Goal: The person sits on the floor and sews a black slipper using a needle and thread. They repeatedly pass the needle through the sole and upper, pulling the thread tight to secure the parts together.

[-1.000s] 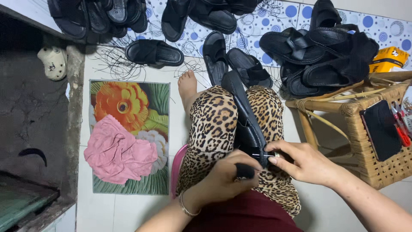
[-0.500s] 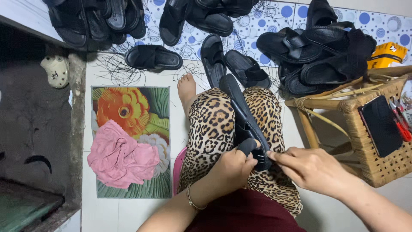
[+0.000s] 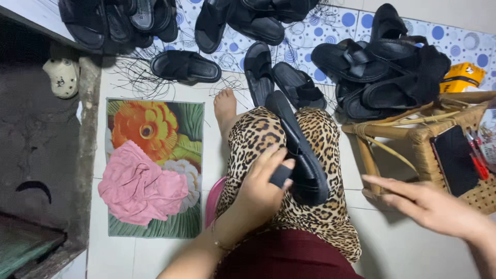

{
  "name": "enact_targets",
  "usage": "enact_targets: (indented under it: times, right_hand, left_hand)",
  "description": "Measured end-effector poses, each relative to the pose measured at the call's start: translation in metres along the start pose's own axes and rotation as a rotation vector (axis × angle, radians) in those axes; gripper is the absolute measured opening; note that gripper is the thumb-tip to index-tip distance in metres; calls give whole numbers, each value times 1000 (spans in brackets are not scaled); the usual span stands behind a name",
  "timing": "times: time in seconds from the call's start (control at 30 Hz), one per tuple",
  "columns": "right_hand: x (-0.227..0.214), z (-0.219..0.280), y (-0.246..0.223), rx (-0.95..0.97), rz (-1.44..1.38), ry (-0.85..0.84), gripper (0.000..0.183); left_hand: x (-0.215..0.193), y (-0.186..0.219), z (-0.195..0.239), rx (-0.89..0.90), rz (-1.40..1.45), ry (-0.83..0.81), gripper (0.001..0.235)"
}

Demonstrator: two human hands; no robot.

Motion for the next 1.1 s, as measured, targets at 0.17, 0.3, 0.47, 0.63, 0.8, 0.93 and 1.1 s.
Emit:
enact_targets:
  times: [0.17, 0.3, 0.47, 0.63, 0.8, 0.93, 1.1]
  right_hand:
    - [43, -27, -30, -425, -453, 244, 57]
    - [93, -67, -27, -619, -1171, 445, 31]
    - [106, -112, 2, -647, -1668, 583, 21]
    - [103, -111, 7, -627, -1789, 475, 21]
    - [101, -112, -3, -592, -1894, 342, 18]
    - [108, -122, -9, -542, -1873, 279, 32]
    - [104, -130, -3, -515, -1877, 398, 17]
  left_hand:
    - [42, -24, -28, 78, -481, -188, 76]
    - [50, -23, -47, 150, -517, -133, 63]
    - [80, -3, -61, 154, -365, -135, 55]
    - [98, 25, -74, 68, -414, -254, 21]
    - [102, 25, -78, 148, -460, -202, 12]
    - [97, 23, -77, 173, -462, -225, 10]
    - [93, 21, -77, 227, -475, -210, 7]
Point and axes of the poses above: each hand's wrist, its own z-axis away from the middle knuckle, its own x-axis out of the palm, y = z × x, the point moved 2 cm from there along -z, towards the middle knuckle, and after that the axes turned 5 degrees about -y, right-handed, at the moved point
